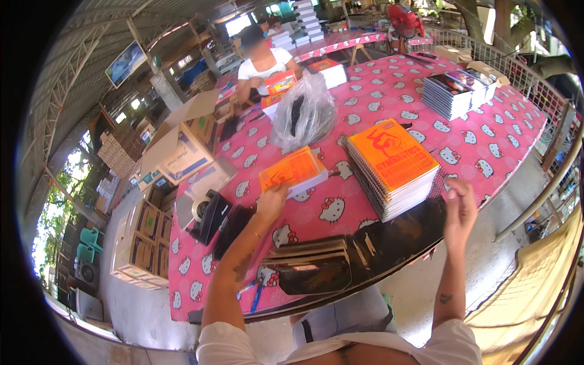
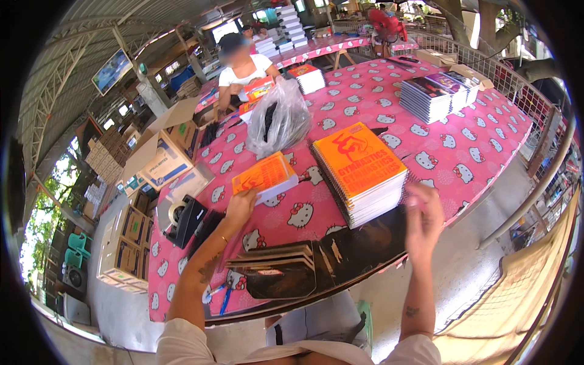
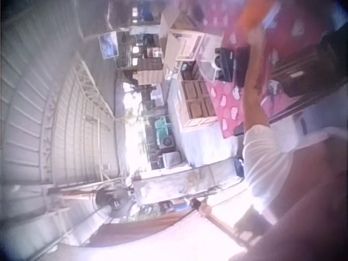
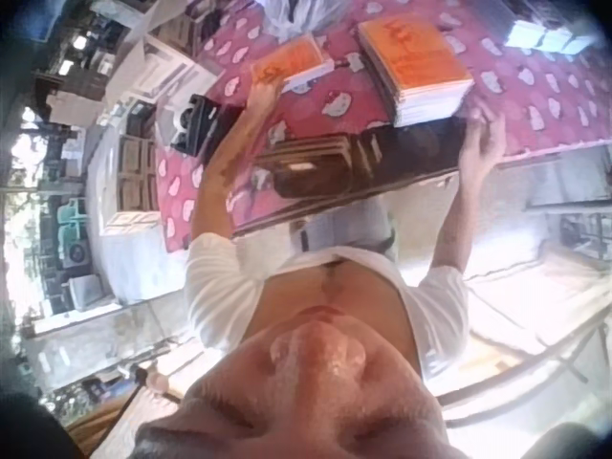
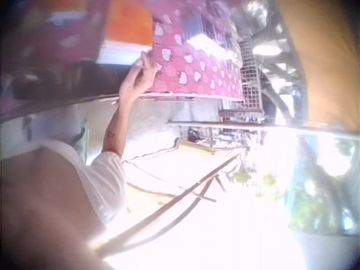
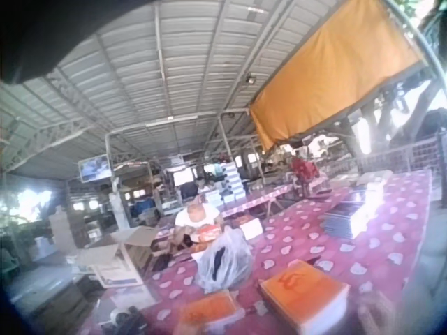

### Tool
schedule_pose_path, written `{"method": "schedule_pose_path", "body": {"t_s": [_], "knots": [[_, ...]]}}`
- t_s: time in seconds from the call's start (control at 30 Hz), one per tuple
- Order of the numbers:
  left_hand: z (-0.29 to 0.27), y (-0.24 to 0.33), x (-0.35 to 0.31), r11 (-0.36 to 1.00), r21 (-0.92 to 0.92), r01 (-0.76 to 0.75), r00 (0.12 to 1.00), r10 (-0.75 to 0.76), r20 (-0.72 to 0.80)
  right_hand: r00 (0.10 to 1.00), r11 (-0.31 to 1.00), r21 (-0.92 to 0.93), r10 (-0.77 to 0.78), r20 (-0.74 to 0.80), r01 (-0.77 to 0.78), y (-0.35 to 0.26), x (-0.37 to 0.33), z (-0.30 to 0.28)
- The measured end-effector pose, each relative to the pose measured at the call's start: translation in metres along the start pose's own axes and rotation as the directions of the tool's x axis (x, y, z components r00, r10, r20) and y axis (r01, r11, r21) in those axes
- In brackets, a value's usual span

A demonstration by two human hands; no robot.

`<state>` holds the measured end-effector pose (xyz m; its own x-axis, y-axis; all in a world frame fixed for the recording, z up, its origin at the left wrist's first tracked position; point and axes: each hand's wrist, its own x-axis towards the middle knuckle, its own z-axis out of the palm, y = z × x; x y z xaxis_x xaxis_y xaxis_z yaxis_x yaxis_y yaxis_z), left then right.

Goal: The person tapes black plastic spines onto the edges of notebooks and then stacks the taped books onto a pile on the table.

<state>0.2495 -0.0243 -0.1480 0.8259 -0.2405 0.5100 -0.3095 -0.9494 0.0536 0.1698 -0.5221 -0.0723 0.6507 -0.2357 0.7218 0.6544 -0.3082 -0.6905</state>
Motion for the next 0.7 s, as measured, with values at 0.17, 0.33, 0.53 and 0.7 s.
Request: {"method": "schedule_pose_path", "body": {"t_s": [0.17,0.33,0.53,0.7], "knots": [[-0.11,0.071,0.032,0.998,0.054,0.018,0.982,-0.008,-0.188,0.929,0.98,0.182,-0.139,0.343,0.08,-0.053,-0.024,0.079],[-0.213,0.18,0.018,0.95,-0.176,-0.256,0.961,0.23,-0.155,0.722,0.712,0.403,0.211,0.659,-0.575,-0.011,-0.065,0.107],[-0.226,0.194,-0.015,0.954,-0.122,-0.275,0.961,0.268,-0.071,0.797,0.749,0.438,0.194,0.572,-0.497,-0.033,-0.102,0.111],[-0.23,0.186,-0.032,0.961,-0.051,-0.271,0.962,0.272,0.003,0.707,0.898,0.201,0.152,0.691,-0.39,-0.032,-0.104,0.116]]}}
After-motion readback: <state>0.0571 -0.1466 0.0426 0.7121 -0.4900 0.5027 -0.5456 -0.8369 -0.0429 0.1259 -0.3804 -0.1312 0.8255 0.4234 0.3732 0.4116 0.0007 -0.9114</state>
